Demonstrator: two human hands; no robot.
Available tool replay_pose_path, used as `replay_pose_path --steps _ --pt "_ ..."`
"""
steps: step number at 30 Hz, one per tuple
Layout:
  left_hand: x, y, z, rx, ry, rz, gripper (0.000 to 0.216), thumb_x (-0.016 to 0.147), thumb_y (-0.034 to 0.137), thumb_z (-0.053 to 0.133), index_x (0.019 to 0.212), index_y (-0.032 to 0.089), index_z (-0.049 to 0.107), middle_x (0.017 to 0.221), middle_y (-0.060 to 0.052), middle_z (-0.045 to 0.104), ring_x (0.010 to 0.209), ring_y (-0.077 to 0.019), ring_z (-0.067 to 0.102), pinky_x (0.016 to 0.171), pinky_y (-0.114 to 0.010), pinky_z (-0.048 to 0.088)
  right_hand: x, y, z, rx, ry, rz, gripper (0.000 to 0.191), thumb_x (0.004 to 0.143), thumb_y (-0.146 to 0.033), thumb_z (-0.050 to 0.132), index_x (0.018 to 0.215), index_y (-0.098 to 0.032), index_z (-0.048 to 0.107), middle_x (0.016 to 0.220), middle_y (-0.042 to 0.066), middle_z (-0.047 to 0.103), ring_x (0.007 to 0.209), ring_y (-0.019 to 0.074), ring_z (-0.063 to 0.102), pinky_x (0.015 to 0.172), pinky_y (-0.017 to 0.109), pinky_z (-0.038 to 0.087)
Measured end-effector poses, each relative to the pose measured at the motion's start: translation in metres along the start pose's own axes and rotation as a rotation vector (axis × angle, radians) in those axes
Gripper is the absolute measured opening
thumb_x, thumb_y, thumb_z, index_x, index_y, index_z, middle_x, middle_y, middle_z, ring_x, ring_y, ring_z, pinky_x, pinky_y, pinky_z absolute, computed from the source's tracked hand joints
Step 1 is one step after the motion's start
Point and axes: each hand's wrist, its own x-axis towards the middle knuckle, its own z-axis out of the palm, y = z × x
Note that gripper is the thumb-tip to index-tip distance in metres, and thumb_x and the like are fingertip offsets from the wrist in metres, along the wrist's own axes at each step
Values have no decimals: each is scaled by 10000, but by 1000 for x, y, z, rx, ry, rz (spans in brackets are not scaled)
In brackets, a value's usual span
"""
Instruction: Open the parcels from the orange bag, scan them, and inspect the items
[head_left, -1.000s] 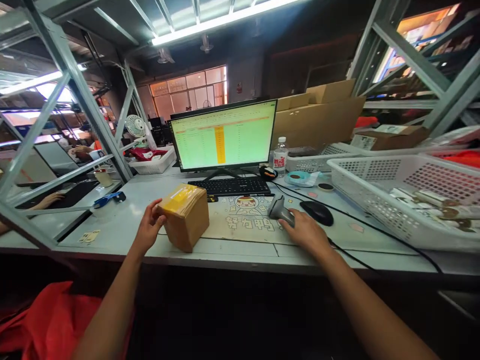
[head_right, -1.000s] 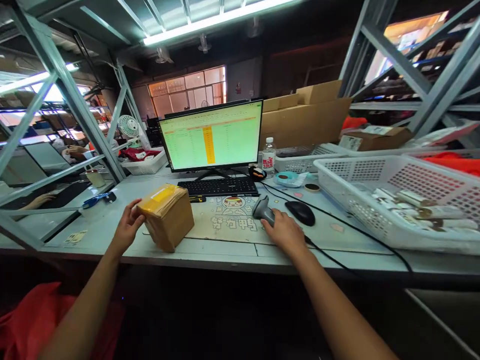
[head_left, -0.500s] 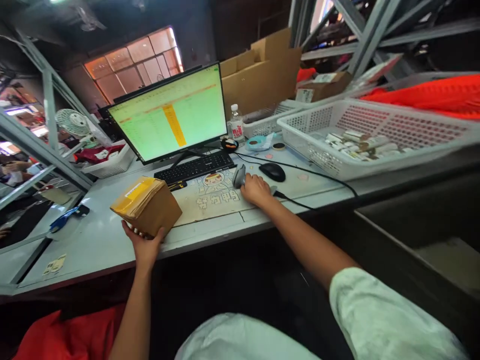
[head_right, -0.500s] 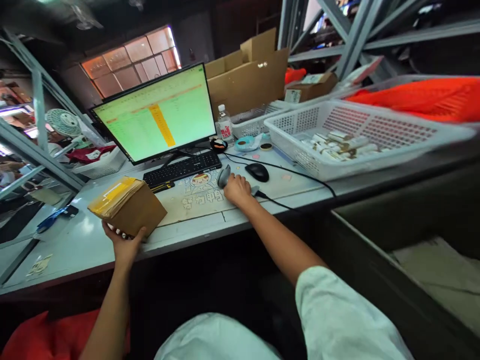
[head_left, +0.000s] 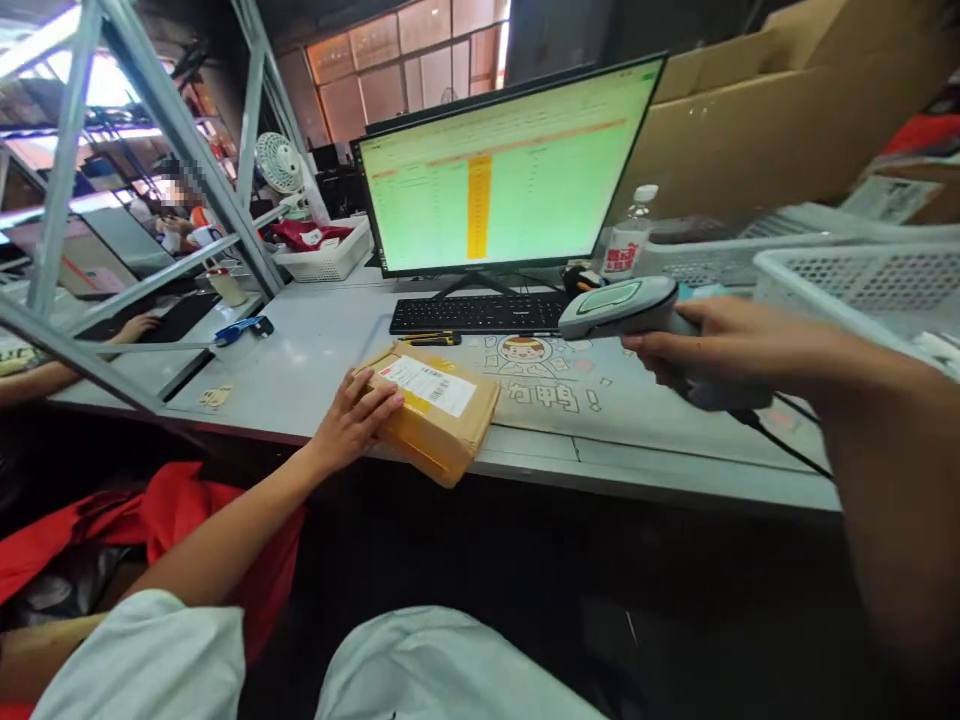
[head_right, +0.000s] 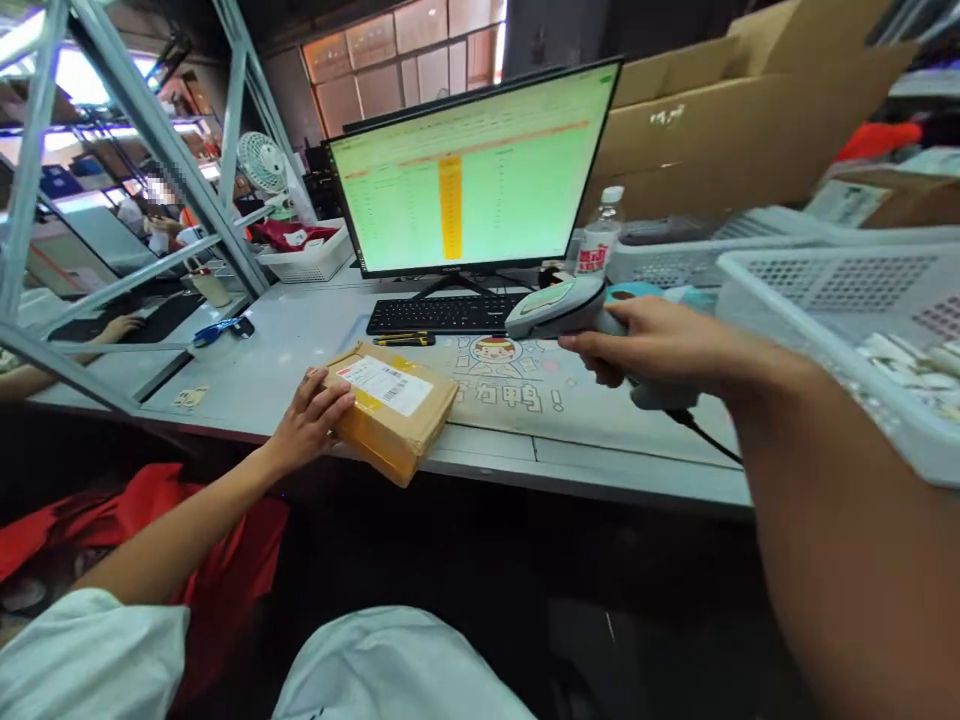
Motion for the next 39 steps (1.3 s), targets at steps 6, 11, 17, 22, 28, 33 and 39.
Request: replay_pose_path --steps 6,11,17,22,28,33,39 --pt "-4 1 8 -150 64 -9 593 934 171 691 1484 371 595 1488 -49 615 1575 -348 339 1325 -671 134 13 -57 -23 -48 -356 -126 703 764 -922 626 676 -225 601 644 73 642 548 122 602 474 278 452" --pt "-2 3 10 -160 74 -6 607 948 120 661 1487 390 587 1503 -31 600 1575 -315 339 1330 -661 151 31 -106 -13 -124 -550 -80 729 670 -950 670 704 -226 589 631 30 602 485 91 505 409 246 377" --pt "-2 5 1 -32 97 54 734 898 57 652 1559 344 512 1521 -49 587 1574 -332 328 1333 -646 160 41 -106 6 -51 -436 -37 649 724 -867 699 726 -233 559 620 43 596 525 140 539 442 278 447" --pt "16 -1 -38 -122 -41 -14 1006 803 134 750 1685 294 294 1682 -108 401 1575 -389 313 1303 -591 296 71 -48 49 -248 -116 81 342 998 -528 523 932 -206 618 723 62 680 647 197 668 574 298 536" --pt "43 -32 -44 -359 -79 -165 1017 759 255 850 1653 333 371 1680 -119 396 1551 -398 357 1272 -621 341 81 22 122 -584 220 311 397 1001 -287 441 1265 -55 624 1175 272 717 1104 375 710 904 468 559" --pt "39 -53 8 -711 161 -399 913 775 431 893 1576 288 478 1672 -160 393 1563 -388 354 1297 -608 285 73 38 130 -644 188 414 605 1024 -530 427 1294 -32 638 1190 285 714 1146 405 695 921 490 549" --pt "14 -54 67 -1174 221 -766 1198 675 664 896 1627 196 339 1546 -211 525 1475 -402 483 1251 -592 362 131 17 79 -638 247 240 586 1079 -432 301 1446 -91 605 1405 241 651 1312 365 614 1043 456 500"
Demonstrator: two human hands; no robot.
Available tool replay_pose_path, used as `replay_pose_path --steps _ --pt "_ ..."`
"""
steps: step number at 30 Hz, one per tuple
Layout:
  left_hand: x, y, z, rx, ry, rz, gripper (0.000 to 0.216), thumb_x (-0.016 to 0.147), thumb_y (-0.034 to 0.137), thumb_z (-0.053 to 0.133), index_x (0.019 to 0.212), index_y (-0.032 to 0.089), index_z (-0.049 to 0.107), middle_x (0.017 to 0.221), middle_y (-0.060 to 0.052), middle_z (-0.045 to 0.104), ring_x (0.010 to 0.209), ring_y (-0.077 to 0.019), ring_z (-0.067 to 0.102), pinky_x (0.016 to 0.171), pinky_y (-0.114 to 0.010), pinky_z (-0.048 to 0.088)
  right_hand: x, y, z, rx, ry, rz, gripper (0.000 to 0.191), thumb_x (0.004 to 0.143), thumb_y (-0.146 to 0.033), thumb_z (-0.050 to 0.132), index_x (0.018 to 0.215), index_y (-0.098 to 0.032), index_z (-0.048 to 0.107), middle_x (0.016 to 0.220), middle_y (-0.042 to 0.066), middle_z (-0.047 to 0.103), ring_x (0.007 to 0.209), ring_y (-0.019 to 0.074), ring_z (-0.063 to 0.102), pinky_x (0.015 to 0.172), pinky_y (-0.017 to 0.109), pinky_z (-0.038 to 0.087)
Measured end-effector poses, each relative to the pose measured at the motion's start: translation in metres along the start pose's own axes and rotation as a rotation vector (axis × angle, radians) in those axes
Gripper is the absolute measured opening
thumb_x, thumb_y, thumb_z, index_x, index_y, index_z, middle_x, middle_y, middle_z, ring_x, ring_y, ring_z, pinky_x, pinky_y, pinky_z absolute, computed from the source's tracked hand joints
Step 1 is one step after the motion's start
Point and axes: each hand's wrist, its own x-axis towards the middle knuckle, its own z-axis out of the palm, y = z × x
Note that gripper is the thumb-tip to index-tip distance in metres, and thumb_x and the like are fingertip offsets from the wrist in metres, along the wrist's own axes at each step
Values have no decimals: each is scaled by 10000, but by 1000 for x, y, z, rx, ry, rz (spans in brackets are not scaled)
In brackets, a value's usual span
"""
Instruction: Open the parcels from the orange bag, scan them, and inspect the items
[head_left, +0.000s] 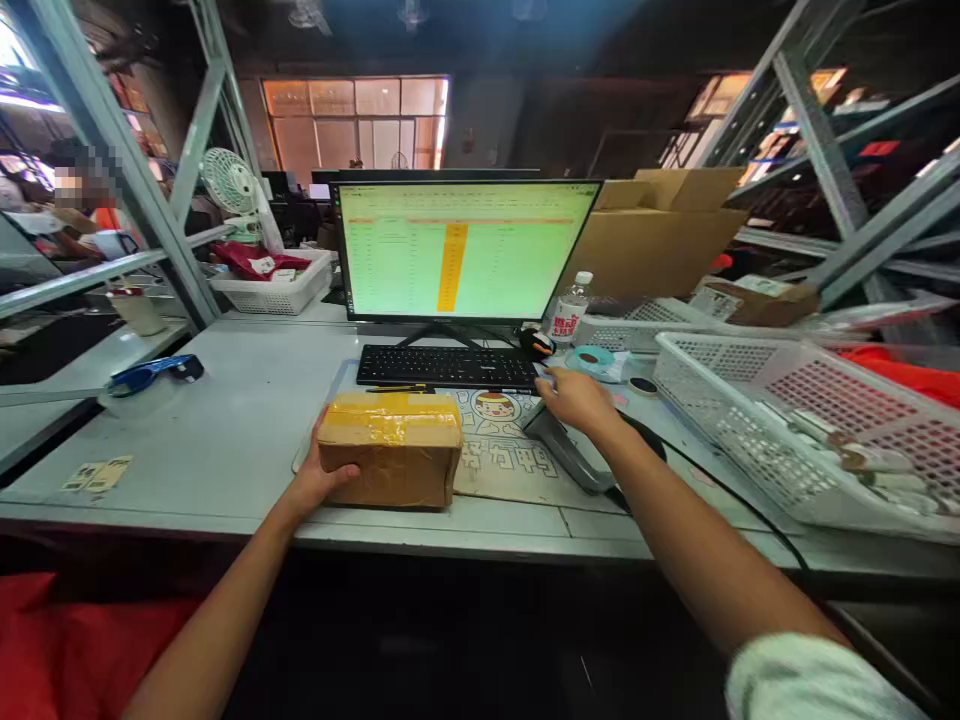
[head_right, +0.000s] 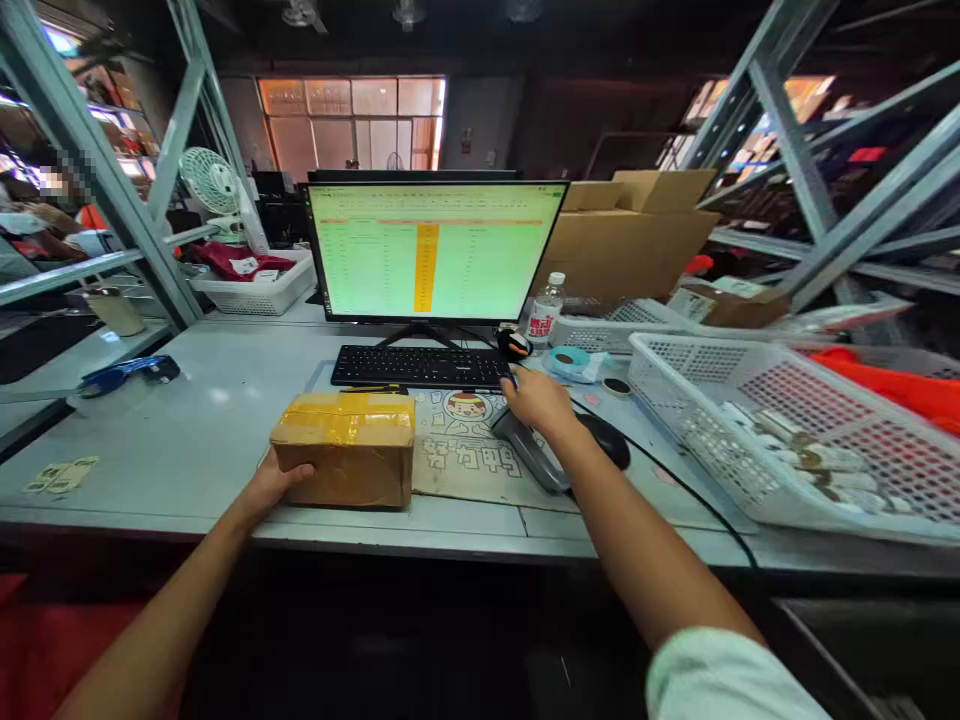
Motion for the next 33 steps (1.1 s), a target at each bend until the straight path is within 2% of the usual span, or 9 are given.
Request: replay_pose_path --steps 2,4,8,11,20,28,30,33 --pt "0 -8 -1 11 -13 -73 1160 634 716 893 1553 160 455 1445 -219 611 1430 -424 524 1236 -611 375 32 -10 3 20 -77 -69 476 1048 -305 428 1456 -156 624 1434 164 658 1342 301 598 1097 379 468" --pt "1 -10 -2 32 -27 -92 1113 600 746 894 1479 163 540 1360 -206 672 1379 -435 568 1216 -625 400 58 -20 14 28 -141 -102 440 1023 -272 530 1436 -172 644 1422 143 669 1329 266 605 1124 364 459" --pt "1 -8 -1 33 -14 -58 1047 605 764 883 1424 182 590 1298 -180 711 1338 -420 607 1205 -633 416 85 -35 33 2 -176 -106 442 1032 -401 625 1405 -166 631 1397 137 660 1264 258 638 1105 496 506" --pt "1 -9 1 11 -22 -42 1019 636 754 874 1428 180 589 1316 -184 706 1351 -411 601 1210 -623 415 91 -40 37 -35 -178 -86 396 1031 -449 631 1297 -160 678 1337 123 680 1220 255 655 1074 506 529" --pt "1 -11 4 -43 -15 -30 1052 609 731 903 1444 177 580 1376 -206 676 1380 -426 577 1206 -600 433 88 -45 33 -75 -157 -73 407 1035 -481 614 1241 -140 698 1293 132 697 1186 249 670 1049 486 541" --pt "0 -14 5 -101 -44 -44 1084 633 703 902 1504 174 530 1346 -198 690 1366 -416 581 1205 -611 413 86 -59 25 -73 -148 -153 400 1033 -464 620 1293 -165 672 1294 108 689 1163 240 670 1020 483 556" --pt "-1 -15 5 -98 -48 -42 1080 645 687 904 1515 177 519 1368 -195 680 1367 -409 579 1214 -602 401 76 -63 20 -84 -131 -172 363 1038 -423 596 1259 -153 699 1255 131 708 1135 251 684 988 458 559" --pt "-2 -14 4 -96 -56 -42 1065 665 658 907 1530 185 501 1429 -192 645 1398 -405 553 1230 -590 385 39 -60 19 -104 -91 -230 351 1025 -351 537 1223 -146 742 1177 184 737 1091 296 707 939 439 551"
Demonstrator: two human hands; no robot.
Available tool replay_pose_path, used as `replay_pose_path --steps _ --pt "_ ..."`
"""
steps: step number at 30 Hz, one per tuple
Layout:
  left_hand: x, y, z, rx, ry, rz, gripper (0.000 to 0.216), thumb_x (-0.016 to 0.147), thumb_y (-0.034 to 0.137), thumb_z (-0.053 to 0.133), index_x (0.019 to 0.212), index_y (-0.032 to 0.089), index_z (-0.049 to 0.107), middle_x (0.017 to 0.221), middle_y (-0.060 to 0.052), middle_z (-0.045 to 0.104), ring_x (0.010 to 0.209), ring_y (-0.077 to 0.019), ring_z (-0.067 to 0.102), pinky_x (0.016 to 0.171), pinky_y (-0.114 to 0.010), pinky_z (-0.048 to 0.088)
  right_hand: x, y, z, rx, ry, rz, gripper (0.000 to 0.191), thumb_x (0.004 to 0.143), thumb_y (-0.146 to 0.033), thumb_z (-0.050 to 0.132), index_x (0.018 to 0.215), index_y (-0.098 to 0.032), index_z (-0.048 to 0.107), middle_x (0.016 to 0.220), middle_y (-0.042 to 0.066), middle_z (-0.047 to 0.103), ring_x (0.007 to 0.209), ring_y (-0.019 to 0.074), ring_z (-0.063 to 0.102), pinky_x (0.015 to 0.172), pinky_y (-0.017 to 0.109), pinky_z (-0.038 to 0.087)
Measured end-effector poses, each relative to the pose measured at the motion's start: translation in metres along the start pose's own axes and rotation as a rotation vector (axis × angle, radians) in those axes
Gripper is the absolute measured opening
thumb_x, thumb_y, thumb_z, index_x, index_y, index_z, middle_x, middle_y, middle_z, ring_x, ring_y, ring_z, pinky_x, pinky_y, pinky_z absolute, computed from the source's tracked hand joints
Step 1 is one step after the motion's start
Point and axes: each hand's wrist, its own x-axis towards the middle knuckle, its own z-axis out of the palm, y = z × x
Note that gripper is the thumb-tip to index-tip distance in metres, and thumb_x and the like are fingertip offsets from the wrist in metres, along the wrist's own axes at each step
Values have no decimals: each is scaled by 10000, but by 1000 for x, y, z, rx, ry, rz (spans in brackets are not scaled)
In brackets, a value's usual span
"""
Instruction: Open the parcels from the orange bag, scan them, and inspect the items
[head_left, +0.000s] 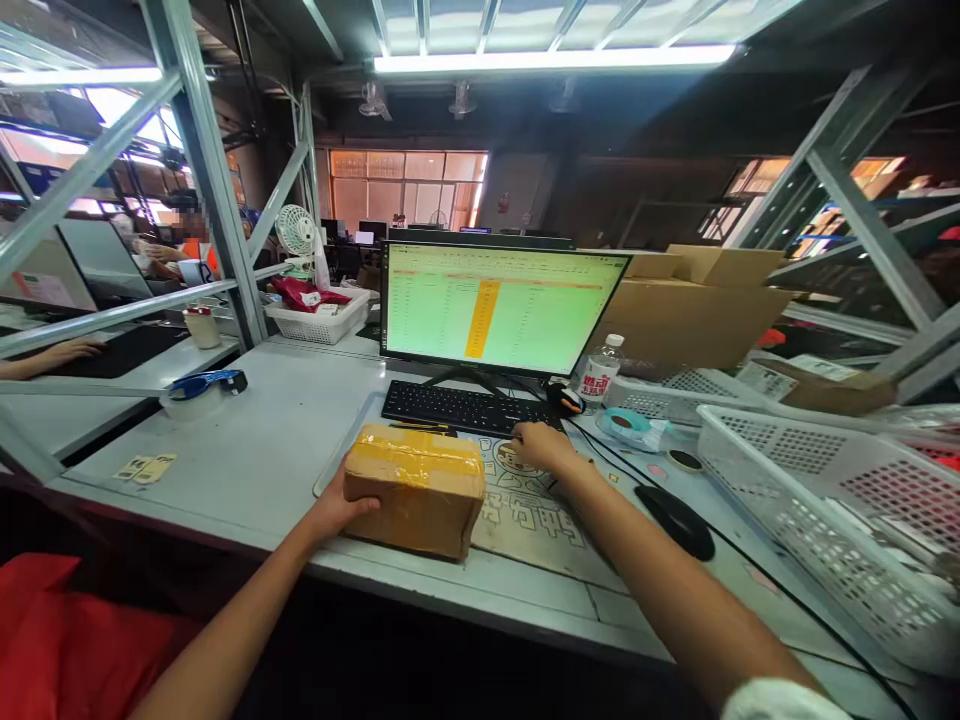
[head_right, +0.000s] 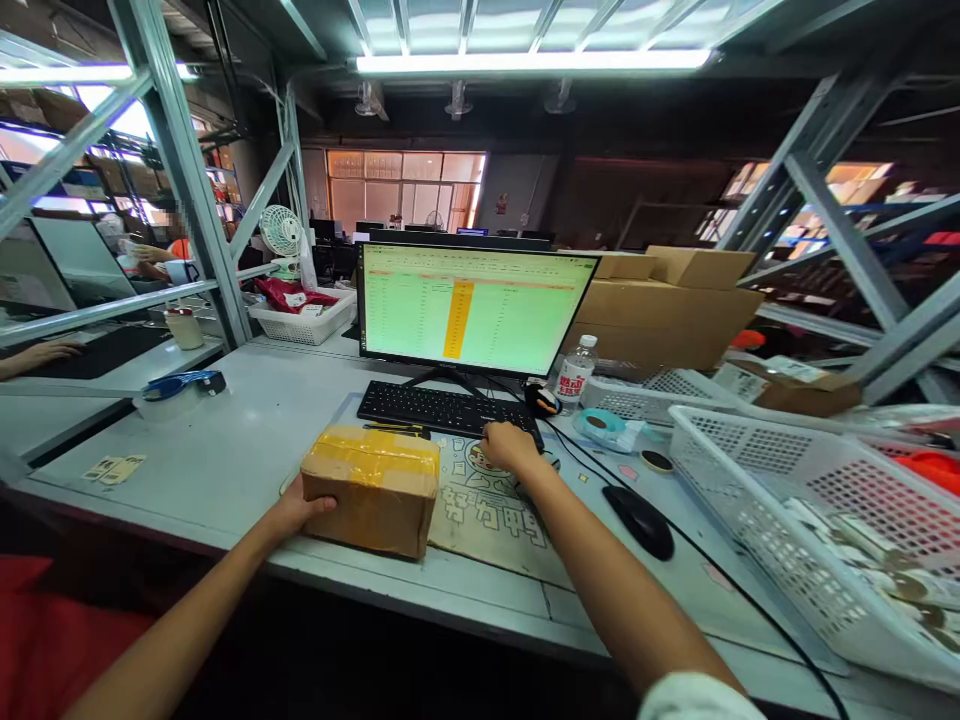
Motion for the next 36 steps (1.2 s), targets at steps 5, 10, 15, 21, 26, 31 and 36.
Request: replay_pose_path --steps 5,10,15,21,26,31,36 --pt "-1 11 0 40 38 -29 1120 584 701 920 1498 192 521 1458 -188 628 1421 -432 527 1234 -607 380 -80 2 37 -56 78 -124 379 945 -223 550 1251 -83 724 1298 235 694 1340 373 558 1119 520 441" --pt "-6 20 -3 122 36 -49 1097 576 700 917 1463 176 539 1404 -181 665 1402 -417 551 1239 -598 383 -110 6 71 -61 200 -234 415 997 -210 457 1328 -126 694 1460 166 628 1528 318 370 1277 533 265" --pt "-32 22 -20 187 103 -23 1128 553 618 961 1475 154 505 1460 -198 625 1418 -408 545 1251 -584 380 -102 24 77 -32 239 -146 438 1013 -226 433 1359 -110 676 1504 159 597 1558 315 327 1297 507 230" --pt "-51 20 -37 230 265 17 1141 528 672 948 1457 168 520 1434 -187 644 1379 -408 580 1237 -593 399 -79 35 61 44 269 22 439 993 -201 435 1327 -48 676 1420 263 619 1444 381 458 1211 600 303" --pt "-46 19 -38 208 236 -22 1052 540 652 952 1390 159 578 1413 -189 661 1396 -419 561 1239 -604 385 -40 -43 40 148 246 -202 455 1031 -269 441 1418 -129 636 1388 177 658 1288 275 574 1117 393 424" --pt "-47 28 -32 205 183 -41 1106 515 684 951 1408 143 587 1390 -201 673 1427 -440 527 1264 -623 332 -6 -139 28 201 198 -399 493 1032 -277 483 1506 -163 560 1470 162 600 1350 278 518 1122 378 406" --pt "-46 33 -32 168 87 -53 1175 487 665 976 1454 143 560 1453 -227 628 1442 -451 509 1256 -628 341 3 -164 23 197 130 -330 435 1047 -399 535 1399 -153 602 1443 168 579 1323 307 535 1108 495 431"
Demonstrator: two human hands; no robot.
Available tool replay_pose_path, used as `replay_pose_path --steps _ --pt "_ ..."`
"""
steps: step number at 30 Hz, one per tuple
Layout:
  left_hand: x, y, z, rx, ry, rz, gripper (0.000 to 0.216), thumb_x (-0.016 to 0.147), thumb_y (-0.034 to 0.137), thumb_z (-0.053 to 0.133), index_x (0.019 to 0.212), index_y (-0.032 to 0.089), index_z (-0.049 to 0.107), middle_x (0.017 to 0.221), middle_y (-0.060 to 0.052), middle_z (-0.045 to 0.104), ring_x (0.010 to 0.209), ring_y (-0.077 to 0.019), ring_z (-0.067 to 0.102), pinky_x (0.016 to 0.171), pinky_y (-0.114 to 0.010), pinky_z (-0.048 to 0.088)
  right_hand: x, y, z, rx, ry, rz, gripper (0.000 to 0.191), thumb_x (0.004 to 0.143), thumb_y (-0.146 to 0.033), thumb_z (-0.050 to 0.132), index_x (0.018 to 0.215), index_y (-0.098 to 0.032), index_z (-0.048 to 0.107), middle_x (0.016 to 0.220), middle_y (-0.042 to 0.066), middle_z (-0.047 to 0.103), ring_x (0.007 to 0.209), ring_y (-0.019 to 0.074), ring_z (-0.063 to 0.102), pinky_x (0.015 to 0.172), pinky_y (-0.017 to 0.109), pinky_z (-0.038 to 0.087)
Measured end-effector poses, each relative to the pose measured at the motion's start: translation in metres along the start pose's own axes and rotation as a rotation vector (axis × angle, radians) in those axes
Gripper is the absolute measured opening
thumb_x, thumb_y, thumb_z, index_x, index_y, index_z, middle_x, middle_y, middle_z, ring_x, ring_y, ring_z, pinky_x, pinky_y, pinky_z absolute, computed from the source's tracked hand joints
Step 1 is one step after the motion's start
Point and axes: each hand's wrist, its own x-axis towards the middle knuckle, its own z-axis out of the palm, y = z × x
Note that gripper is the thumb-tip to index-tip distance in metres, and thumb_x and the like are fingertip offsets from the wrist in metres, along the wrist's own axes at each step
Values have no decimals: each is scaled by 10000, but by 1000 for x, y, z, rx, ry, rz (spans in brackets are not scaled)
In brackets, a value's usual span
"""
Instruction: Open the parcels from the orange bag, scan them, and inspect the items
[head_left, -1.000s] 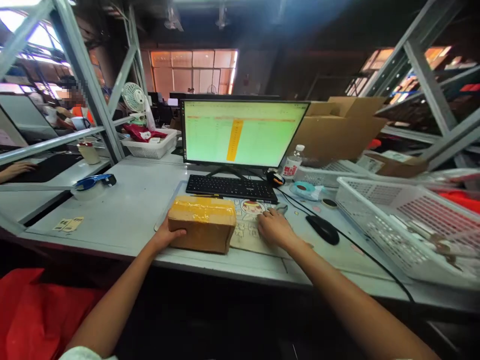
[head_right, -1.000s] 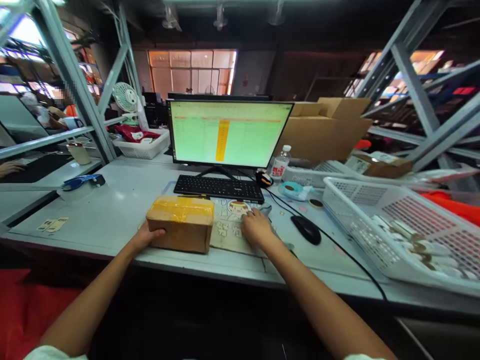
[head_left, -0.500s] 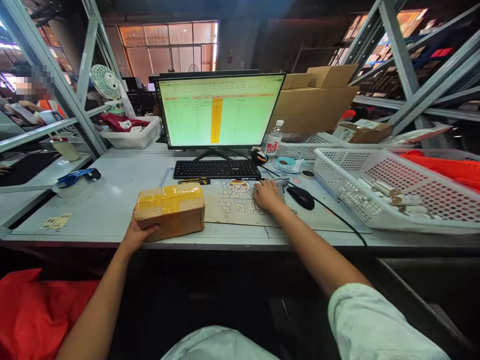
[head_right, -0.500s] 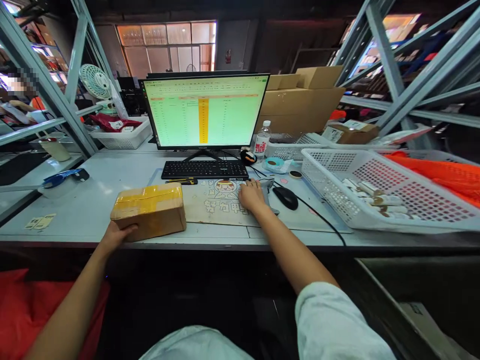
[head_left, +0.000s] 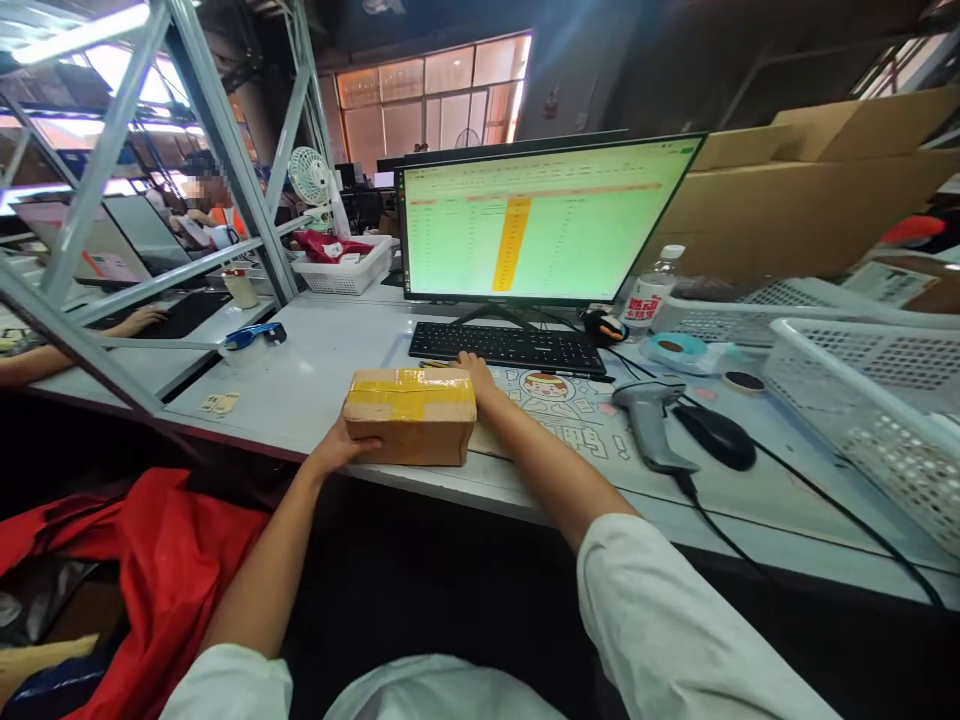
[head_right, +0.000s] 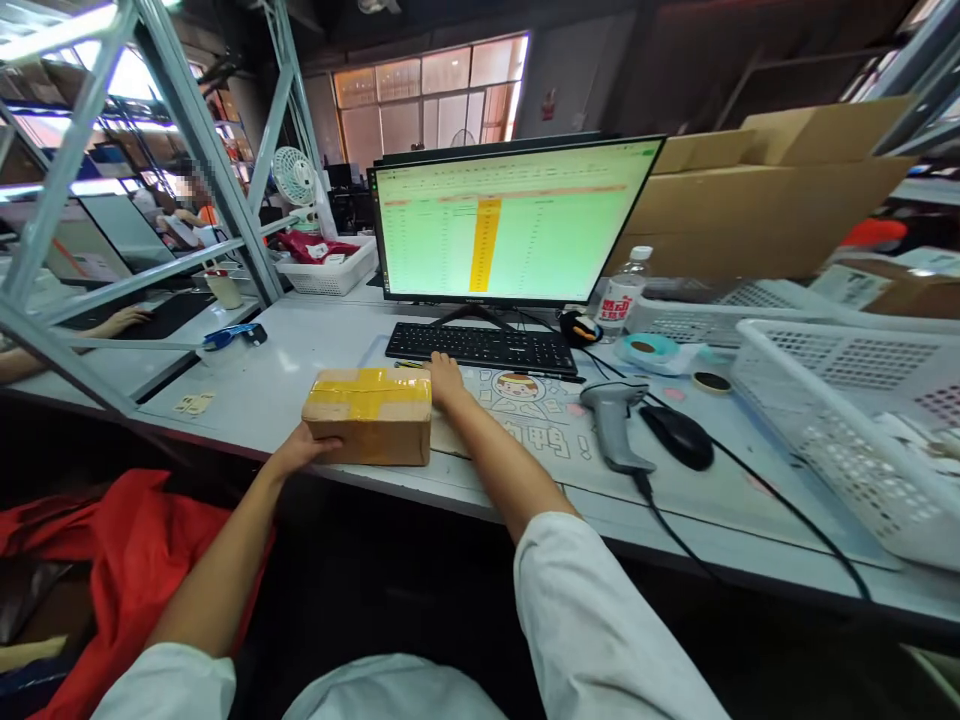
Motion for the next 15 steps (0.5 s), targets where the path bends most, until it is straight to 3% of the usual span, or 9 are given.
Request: replay_pose_path --steps 3,6,9,11,15 --pt "2 0 -4 10 -51 14 1156 515 673 966 1461 149 560 1432 -213 647 1465 -439 483 1274 -620 312 -12 5 -4 34 -32 68 406 1007 -403 601 1308 -132 637 1404 194 602 1290 319 570 1088 470 453" --pt "1 2 -7 31 -82 7 1114 528 664 966 1443 158 580 1371 -191 692 1461 -425 492 1283 -619 299 -42 18 -12 110 -54 130 496 924 -349 685 1336 -85 604 1265 245 679 1140 342 658 958 406 511" --pt "-1 6 -6 42 -122 -42 1042 542 612 978 1411 167 613 1340 -182 712 1424 -422 537 1257 -621 355 -83 35 -23 204 -40 150 612 925 -333 657 1472 -105 506 1138 164 749 973 284 708 851 359 541" --pt "-3 10 -4 37 -141 -76 998 543 571 988 1386 172 635 1362 -179 705 1406 -424 558 1238 -613 396 -108 45 -31 287 12 109 612 945 -329 608 1526 -171 492 1209 112 750 1030 251 710 901 346 547" --pt "-5 16 1 11 -141 -97 993 519 526 1002 1383 188 648 1406 -162 689 1404 -421 565 1232 -591 422 -142 54 -43 575 190 -53 520 926 -387 614 1416 -219 655 1339 82 719 1216 277 670 1067 435 527"
